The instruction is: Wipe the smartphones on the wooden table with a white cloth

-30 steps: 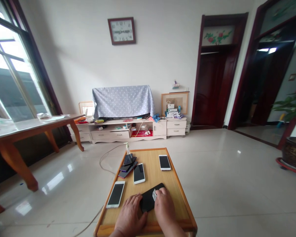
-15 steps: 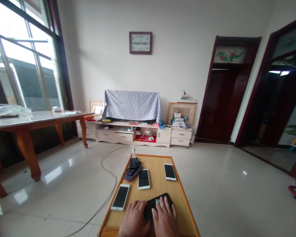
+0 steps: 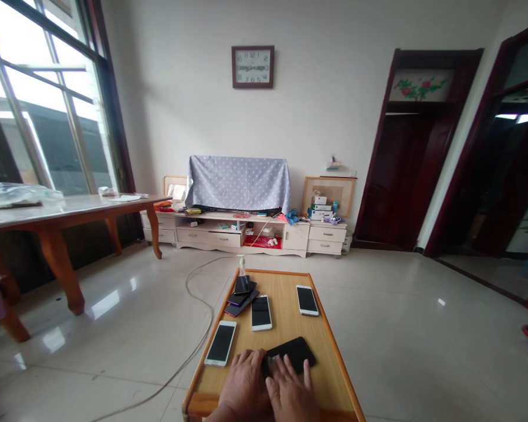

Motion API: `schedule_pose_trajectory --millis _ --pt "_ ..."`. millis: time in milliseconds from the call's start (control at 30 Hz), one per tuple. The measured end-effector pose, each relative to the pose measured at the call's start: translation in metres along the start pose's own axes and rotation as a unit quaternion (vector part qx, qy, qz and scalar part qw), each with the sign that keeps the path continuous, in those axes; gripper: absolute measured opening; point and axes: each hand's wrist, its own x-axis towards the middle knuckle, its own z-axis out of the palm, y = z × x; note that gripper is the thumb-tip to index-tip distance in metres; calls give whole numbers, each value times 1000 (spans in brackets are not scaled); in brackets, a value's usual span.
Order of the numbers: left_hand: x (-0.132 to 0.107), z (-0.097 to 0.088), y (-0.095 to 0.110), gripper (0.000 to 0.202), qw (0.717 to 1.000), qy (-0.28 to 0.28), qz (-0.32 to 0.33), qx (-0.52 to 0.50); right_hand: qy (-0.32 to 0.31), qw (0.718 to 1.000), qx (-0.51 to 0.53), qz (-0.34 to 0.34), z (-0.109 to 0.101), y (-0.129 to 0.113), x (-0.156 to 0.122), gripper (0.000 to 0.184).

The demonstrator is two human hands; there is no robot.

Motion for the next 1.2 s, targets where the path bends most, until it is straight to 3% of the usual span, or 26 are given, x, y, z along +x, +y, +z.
schedule_pose_trajectory --millis 100,200,267,367,433,667,733,900,967,1100,1200 --pt "0 -3 7 61 1000 2 -5 0 52 992 -44 106 -18 24 6 52" --pt "1 -6 12 63 1000 -15 -4 19 65 984 -68 148 -25 31 8 59" --pt "3 -7 14 60 999 -29 -9 30 43 989 -60 128 -22 15 3 64" --pt "5 -8 15 58 998 -57 -17 38 -10 999 -15 34 -16 -16 -7 61" --pt "6 -9 15 59 997 -63 -22 42 -29 1000 -1 0 -18 -23 -9 59" --pt "6 -5 17 72 997 -50 -25 51 8 980 -75 183 -42 24 12 65" --pt "6 -1 14 72 998 -44 -24 44 -1 984 -71 161 -36 15 10 65" --pt "7 6 8 69 998 -50 -28 28 -45 999 -13 8 -19 -22 -1 56" --pt "7 6 9 70 998 -50 -30 26 -40 999 -18 27 -22 -15 4 55" --pt "7 2 12 79 998 -40 -32 22 5 987 -53 154 -31 17 19 59" --pt "7 4 11 78 999 -35 -30 17 5 987 -55 152 -23 14 21 58"
